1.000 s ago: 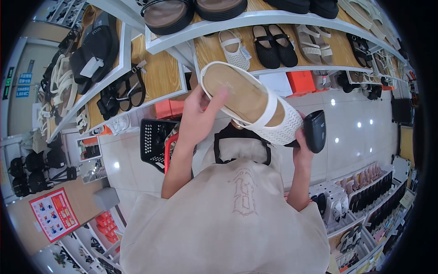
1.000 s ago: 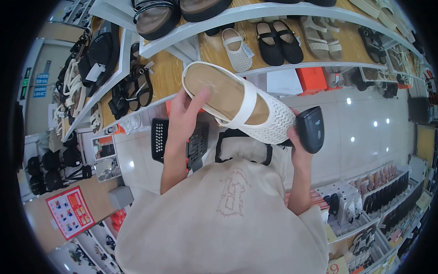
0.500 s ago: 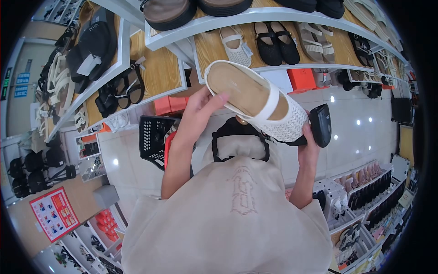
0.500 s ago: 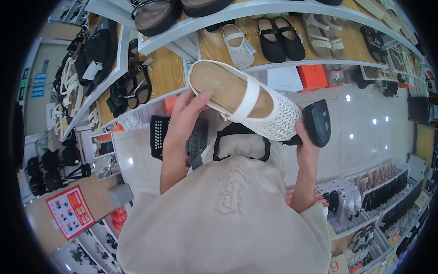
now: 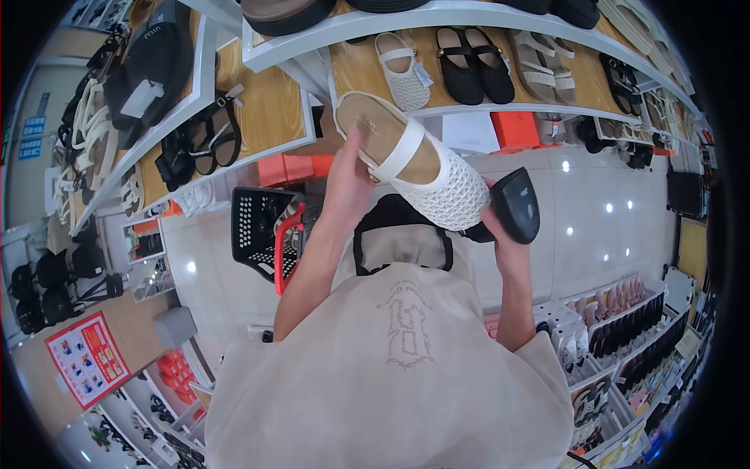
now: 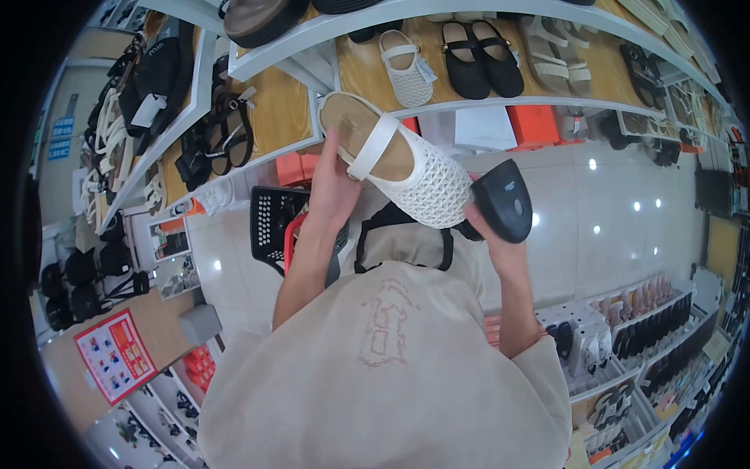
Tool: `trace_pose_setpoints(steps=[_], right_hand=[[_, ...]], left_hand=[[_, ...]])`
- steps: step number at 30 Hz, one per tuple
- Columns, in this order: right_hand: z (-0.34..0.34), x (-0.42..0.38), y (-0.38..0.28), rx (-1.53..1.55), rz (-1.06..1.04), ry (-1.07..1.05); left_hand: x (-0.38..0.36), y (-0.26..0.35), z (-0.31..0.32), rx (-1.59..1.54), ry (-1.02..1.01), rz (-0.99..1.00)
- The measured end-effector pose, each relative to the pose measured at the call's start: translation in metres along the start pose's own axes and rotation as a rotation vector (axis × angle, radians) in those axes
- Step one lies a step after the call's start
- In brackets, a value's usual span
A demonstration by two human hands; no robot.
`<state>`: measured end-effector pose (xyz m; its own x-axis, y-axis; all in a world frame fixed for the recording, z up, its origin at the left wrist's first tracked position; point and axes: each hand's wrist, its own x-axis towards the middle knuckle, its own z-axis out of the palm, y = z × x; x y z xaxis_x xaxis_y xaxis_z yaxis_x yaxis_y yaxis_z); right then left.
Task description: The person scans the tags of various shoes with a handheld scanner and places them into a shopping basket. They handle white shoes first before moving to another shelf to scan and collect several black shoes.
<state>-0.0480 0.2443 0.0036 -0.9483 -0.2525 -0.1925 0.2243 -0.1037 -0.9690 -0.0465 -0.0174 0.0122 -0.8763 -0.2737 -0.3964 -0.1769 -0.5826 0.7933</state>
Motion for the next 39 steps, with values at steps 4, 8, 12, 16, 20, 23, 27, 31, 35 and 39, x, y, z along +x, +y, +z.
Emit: trace_pose_setpoints(steps=[4, 8, 12, 16, 20, 23, 27, 31, 35, 39], right_hand=[[0.024, -0.016, 0.011, -0.058, -0.206, 0.013], [0.015, -0.013, 0.02, -0.295, -0.578, -0.217], [0.028, -0.013, 0.016, -0.36, -0.595, -0.252], [0.049, -0.006, 0.046, 0.045, -0.154, 0.06], [0.041, 0.019, 0.073, 0.029, 0.149, 0.048], [0.058, 0.038, 0.088, 0.258, 0.176, 0.108], [0.08, 0.062, 0.103, 0.347, 0.198, 0.151], [0.101, 0.086, 0.11, 0.302, 0.21, 0.073], [0.104, 0.122, 0.126, 0.324, 0.245, 0.056], [0.086, 0.185, 0.166, 0.122, 0.12, 0.044]], left_hand=[[-0.015, 0.015, 0.03, -0.468, -0.18, -0.066], [-0.004, -0.002, 0.003, -0.482, -0.264, -0.095], [0.014, -0.015, -0.022, -0.483, -0.43, -0.051], [0.018, -0.009, -0.011, -0.232, -0.032, 0.011], [0.025, -0.018, -0.014, -0.315, -0.19, -0.035], [0.033, -0.046, -0.016, -0.26, -0.179, 0.027], [0.039, -0.089, -0.037, 0.201, -0.133, 0.018], [0.069, -0.094, -0.063, 0.251, -0.054, 0.034], [0.112, -0.077, -0.093, 0.219, -0.04, -0.037], [0.139, -0.063, -0.114, 0.36, -0.001, -0.12]])
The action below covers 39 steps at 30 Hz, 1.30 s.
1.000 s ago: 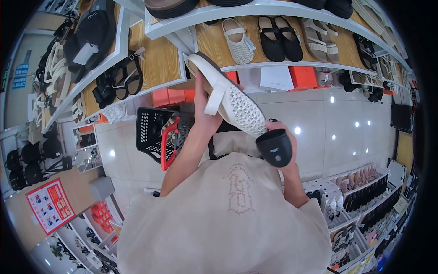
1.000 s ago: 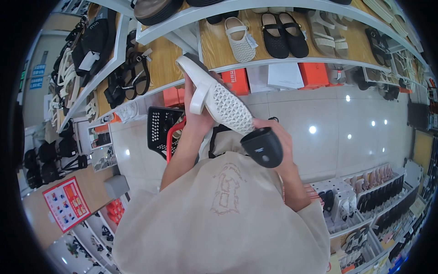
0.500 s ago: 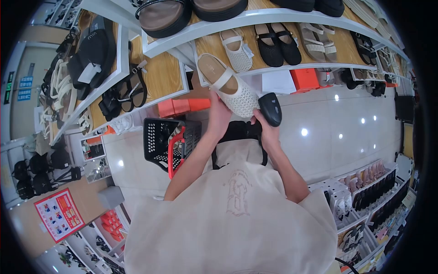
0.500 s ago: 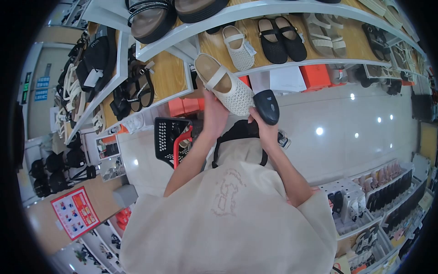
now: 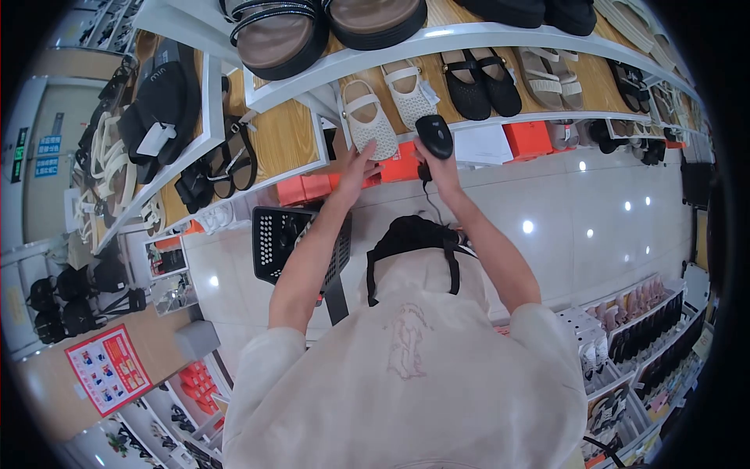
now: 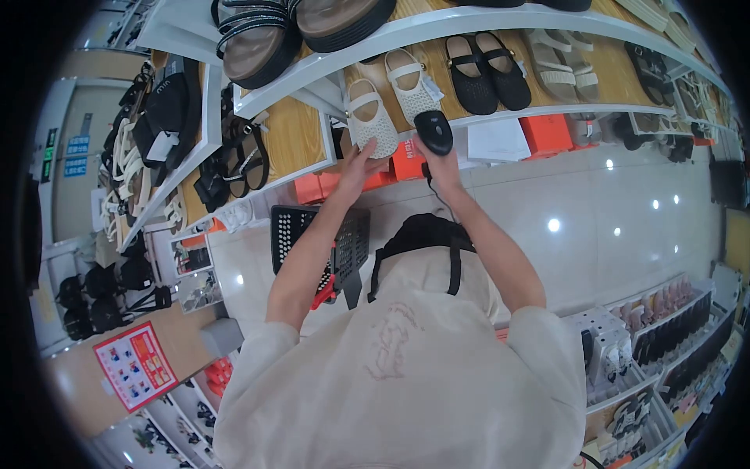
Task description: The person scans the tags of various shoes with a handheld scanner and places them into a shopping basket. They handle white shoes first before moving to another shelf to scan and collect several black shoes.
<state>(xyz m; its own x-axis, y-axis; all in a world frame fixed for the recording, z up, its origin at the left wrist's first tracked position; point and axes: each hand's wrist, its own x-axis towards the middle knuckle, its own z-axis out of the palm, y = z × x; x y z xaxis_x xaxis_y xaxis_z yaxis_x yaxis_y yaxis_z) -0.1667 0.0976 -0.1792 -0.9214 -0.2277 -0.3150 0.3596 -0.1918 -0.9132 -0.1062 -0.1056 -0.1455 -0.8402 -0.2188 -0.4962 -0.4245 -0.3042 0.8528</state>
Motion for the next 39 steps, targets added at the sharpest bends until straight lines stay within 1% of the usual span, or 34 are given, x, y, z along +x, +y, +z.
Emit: trace_pose_setpoints(steps=[1, 3, 5, 6, 8, 9, 11, 12, 13, 14, 15, 16, 17, 18, 19, 20, 21, 22, 23, 24, 25, 26, 27, 28, 29, 30, 31, 32, 34, 35, 36, 38, 39], right_hand=[[-0.002, 0.01, -0.005, -0.013, 0.062, -0.022], [-0.005, 0.027, -0.01, -0.04, 0.056, -0.054], [-0.007, 0.037, -0.011, -0.068, 0.05, -0.087], [-0.007, 0.039, -0.018, -0.06, 0.09, -0.106], [-0.006, 0.042, -0.022, -0.049, 0.133, -0.126], [-0.009, 0.044, -0.017, -0.084, 0.116, -0.12], [-0.013, 0.047, -0.007, -0.118, 0.099, -0.118], [-0.016, 0.046, -0.003, -0.147, 0.027, -0.087], [-0.017, 0.042, -0.003, -0.176, -0.044, -0.055], [-0.019, 0.037, -0.003, -0.175, -0.043, -0.057], [-0.022, 0.027, -0.011, -0.246, -0.151, -0.051], [-0.025, 0.016, -0.017, -0.316, -0.259, -0.045], [-0.028, 0.005, -0.021, -0.318, -0.258, -0.046], [-0.031, -0.006, -0.024, -0.409, -0.338, -0.018], [-0.033, -0.019, -0.031, -0.5, -0.419, 0.012], [-0.036, -0.034, -0.039, -0.501, -0.418, 0.016], [-0.034, -0.053, -0.056, -0.606, -0.448, -0.02], [-0.031, -0.071, -0.069, -0.711, -0.477, -0.056], [-0.029, -0.088, -0.078, -0.713, -0.475, -0.052], [-0.025, -0.105, -0.086, -0.719, -0.501, -0.123], [-0.024, -0.119, -0.088, -0.725, -0.528, -0.194], [-0.025, -0.13, -0.087, -0.729, -0.527, -0.19], [-0.026, -0.141, -0.085, -0.755, -0.574, -0.295], [-0.028, -0.15, -0.084, -0.779, -0.62, -0.4], [-0.03, -0.158, -0.086, -0.781, -0.618, -0.398], [-0.031, -0.165, -0.093, -0.81, -0.612, -0.464], [-0.033, -0.172, -0.099, -0.837, -0.605, -0.529], [-0.035, -0.178, -0.103, -0.837, -0.6, -0.527], [-0.042, -0.186, -0.113, -0.762, -0.641, -0.584], [-0.044, -0.189, -0.115, -0.733, -0.645, -0.583], [-0.045, -0.192, -0.117, -0.732, -0.643, -0.586], [-0.047, -0.196, -0.12, -0.571, -0.633, -0.558], [-0.047, -0.198, -0.119, -0.57, -0.633, -0.56]], left_hand=[[0.002, 0.004, 0.0, -0.026, 0.01, -0.002], [0.007, 0.008, 0.0, -0.053, 0.019, -0.004], [0.011, 0.009, -0.001, -0.012, 0.11, -0.062], [0.01, 0.008, 0.0, -0.012, 0.111, -0.062], [0.006, 0.002, 0.003, -0.241, 0.097, -0.008], [0.006, -0.008, 0.0, -0.24, 0.099, -0.008], [0.006, -0.035, -0.007, -0.502, 0.052, -0.001], [-0.002, -0.038, -0.003, -0.501, 0.056, 0.002], [-0.013, -0.042, 0.002, -0.431, 0.143, -0.024], [-0.024, -0.044, 0.007, -0.361, 0.229, -0.051], [-0.035, -0.048, 0.01, -0.361, 0.23, -0.051], [-0.046, -0.052, 0.012, -0.132, 0.185, -0.016], [-0.055, -0.056, 0.013, 0.096, 0.139, 0.017], [-0.061, -0.056, 0.015, 0.095, 0.138, 0.016], [-0.067, -0.054, 0.019, 0.15, 0.029, -0.009], [-0.07, -0.052, 0.022, 0.206, -0.082, -0.034], [-0.071, -0.045, 0.028, 0.207, -0.087, -0.036], [-0.07, -0.035, 0.036, 0.041, -0.113, -0.107], [-0.069, -0.026, 0.046, -0.126, -0.137, -0.18], [-0.067, -0.02, 0.055, -0.126, -0.142, -0.183], [-0.065, -0.013, 0.067, -0.269, -0.156, -0.138], [-0.066, -0.006, 0.077, -0.412, -0.169, -0.092], [-0.075, 0.01, 0.082, -0.519, -0.247, -0.205], [-0.073, -0.001, 0.079, -0.52, -0.25, -0.208], [-0.067, -0.017, 0.073, -0.437, -0.215, -0.206], [-0.064, -0.026, 0.069, -0.353, -0.181, -0.203], [-0.088, -0.004, 0.08, -0.346, -0.138, -0.165], [-0.1, 0.006, 0.085, -0.345, -0.139, -0.169], [-0.113, 0.015, 0.09, -0.328, -0.051, -0.063], [-0.114, 0.016, 0.088, -0.341, -0.003, -0.041], [-0.119, 0.023, 0.087, -0.342, 0.0, -0.042], [-0.132, 0.047, 0.087, -0.256, -0.029, 0.014], [-0.137, 0.056, 0.088, -0.258, -0.053, 0.037]])
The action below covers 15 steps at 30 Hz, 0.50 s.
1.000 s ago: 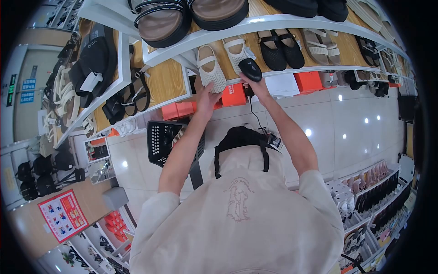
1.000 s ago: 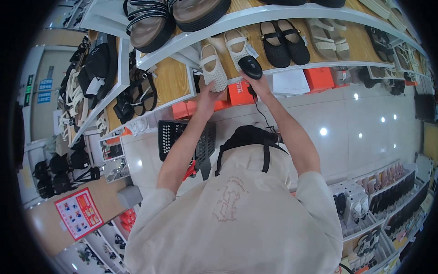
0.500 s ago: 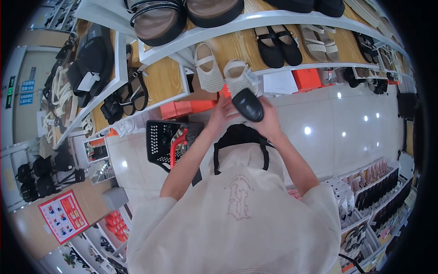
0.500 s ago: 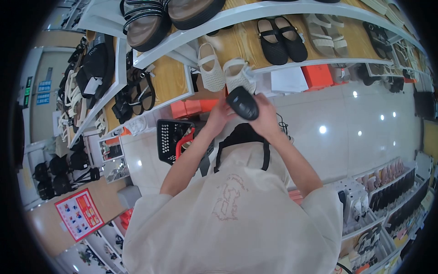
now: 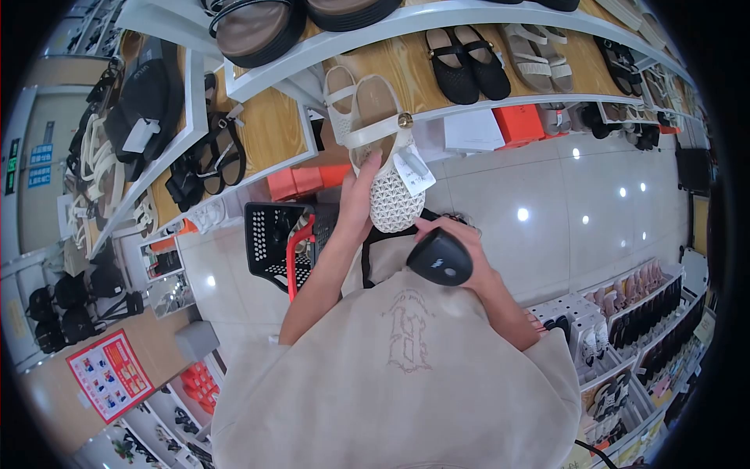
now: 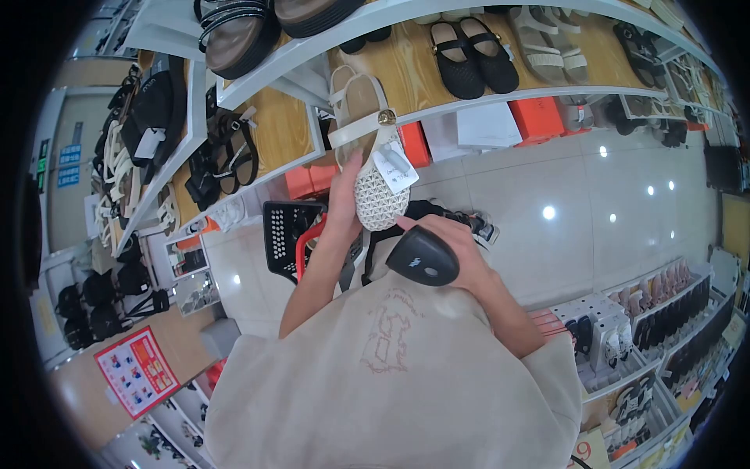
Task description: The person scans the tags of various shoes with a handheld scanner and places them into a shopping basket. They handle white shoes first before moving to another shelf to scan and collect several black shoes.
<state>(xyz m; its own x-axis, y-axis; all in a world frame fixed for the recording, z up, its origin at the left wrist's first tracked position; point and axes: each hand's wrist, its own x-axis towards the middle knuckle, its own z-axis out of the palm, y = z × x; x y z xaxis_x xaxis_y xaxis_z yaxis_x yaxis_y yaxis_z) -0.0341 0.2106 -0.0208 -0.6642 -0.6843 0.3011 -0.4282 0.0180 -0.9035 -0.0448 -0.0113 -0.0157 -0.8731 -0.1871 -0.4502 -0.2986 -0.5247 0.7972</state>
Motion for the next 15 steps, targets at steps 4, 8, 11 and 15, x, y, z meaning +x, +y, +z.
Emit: trace_pose_setpoints(steps=[4, 8, 11, 15], right_hand=[[0.014, -0.006, 0.011, 0.449, 0.054, 0.208], [0.005, 0.012, -0.016, 0.645, 0.154, 0.289], [-0.014, 0.033, -0.027, 0.216, -0.054, 0.144], [-0.014, 0.029, -0.023, 0.26, 0.007, 0.133]], left_hand=[[-0.014, 0.014, -0.009, -0.044, -0.093, -0.005], [-0.034, 0.03, 0.002, -0.01, -0.112, 0.028], [-0.046, 0.038, 0.008, 0.013, -0.063, 0.056], [-0.057, 0.05, 0.005, 0.053, -0.087, 0.034]])
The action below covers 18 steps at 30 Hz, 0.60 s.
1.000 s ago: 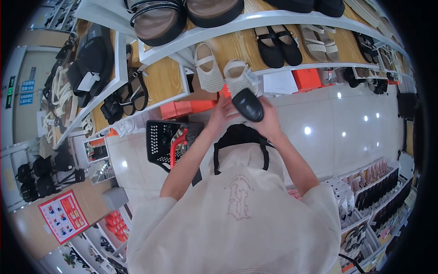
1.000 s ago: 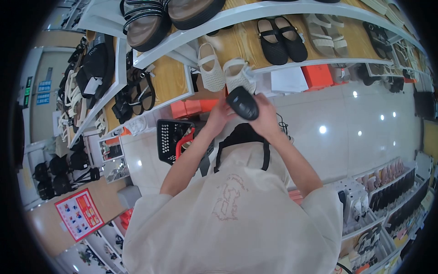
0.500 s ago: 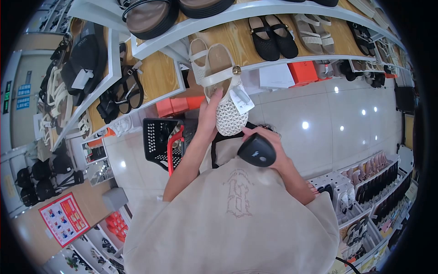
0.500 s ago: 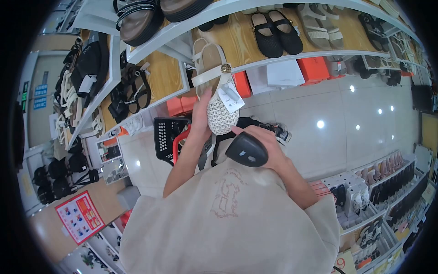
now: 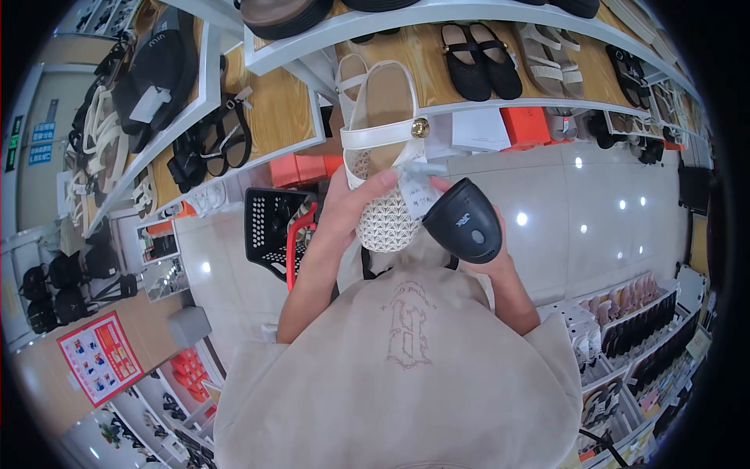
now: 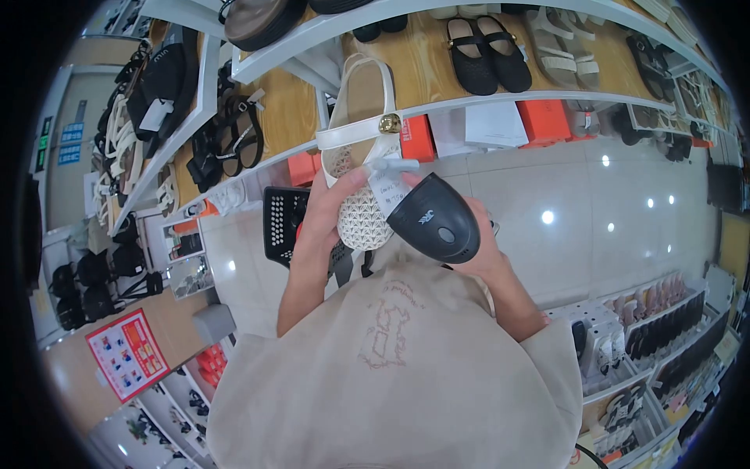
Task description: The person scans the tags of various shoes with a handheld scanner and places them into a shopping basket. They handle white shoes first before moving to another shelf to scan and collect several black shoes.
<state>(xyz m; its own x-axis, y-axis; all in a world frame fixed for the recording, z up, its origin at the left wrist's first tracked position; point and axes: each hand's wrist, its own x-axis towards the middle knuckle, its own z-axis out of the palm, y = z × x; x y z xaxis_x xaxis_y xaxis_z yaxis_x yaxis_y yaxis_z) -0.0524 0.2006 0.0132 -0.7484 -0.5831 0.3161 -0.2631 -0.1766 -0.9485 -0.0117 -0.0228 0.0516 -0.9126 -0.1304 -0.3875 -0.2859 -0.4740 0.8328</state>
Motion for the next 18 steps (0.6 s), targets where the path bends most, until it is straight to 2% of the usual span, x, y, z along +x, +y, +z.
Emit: trace_pose_setpoints(steps=[2, 4, 8, 10, 11, 13, 14, 16, 17, 18], right_hand=[[-0.001, -0.005, 0.004, -0.032, -0.014, -0.017], [0.001, -0.008, 0.004, 0.122, 0.054, 0.03], [0.001, -0.016, 0.004, 0.172, 0.074, -0.002], [0.003, -0.02, 0.001, 0.385, 0.288, 0.078], [0.003, -0.02, -0.002, 0.384, 0.289, 0.077], [0.001, -0.021, -0.009, 0.124, 0.261, 0.141], [-0.002, -0.032, 0.0, 0.125, 0.26, 0.139], [-0.009, -0.053, 0.018, -0.117, 0.467, 0.226], [-0.015, -0.052, 0.014, -0.116, 0.468, 0.226], [-0.019, -0.03, -0.014, -0.124, 0.482, 0.099]], left_hand=[[-0.003, 0.002, -0.002, -0.003, -0.018, -0.002], [-0.006, 0.003, -0.004, 0.005, -0.056, -0.037], [-0.012, 0.002, 0.002, 0.019, -0.069, -0.004], [-0.013, 0.001, 0.005, -0.016, -0.044, 0.03], [-0.013, 0.002, 0.006, -0.017, -0.044, 0.03], [-0.013, 0.003, 0.005, 0.068, 0.004, 0.076], [-0.012, 0.003, 0.004, 0.068, 0.006, 0.078], [-0.01, 0.002, 0.0, 0.101, 0.074, 0.122], [-0.008, 0.001, -0.002, 0.102, 0.074, 0.121], [-0.007, -0.001, -0.003, 0.165, 0.113, 0.17]])
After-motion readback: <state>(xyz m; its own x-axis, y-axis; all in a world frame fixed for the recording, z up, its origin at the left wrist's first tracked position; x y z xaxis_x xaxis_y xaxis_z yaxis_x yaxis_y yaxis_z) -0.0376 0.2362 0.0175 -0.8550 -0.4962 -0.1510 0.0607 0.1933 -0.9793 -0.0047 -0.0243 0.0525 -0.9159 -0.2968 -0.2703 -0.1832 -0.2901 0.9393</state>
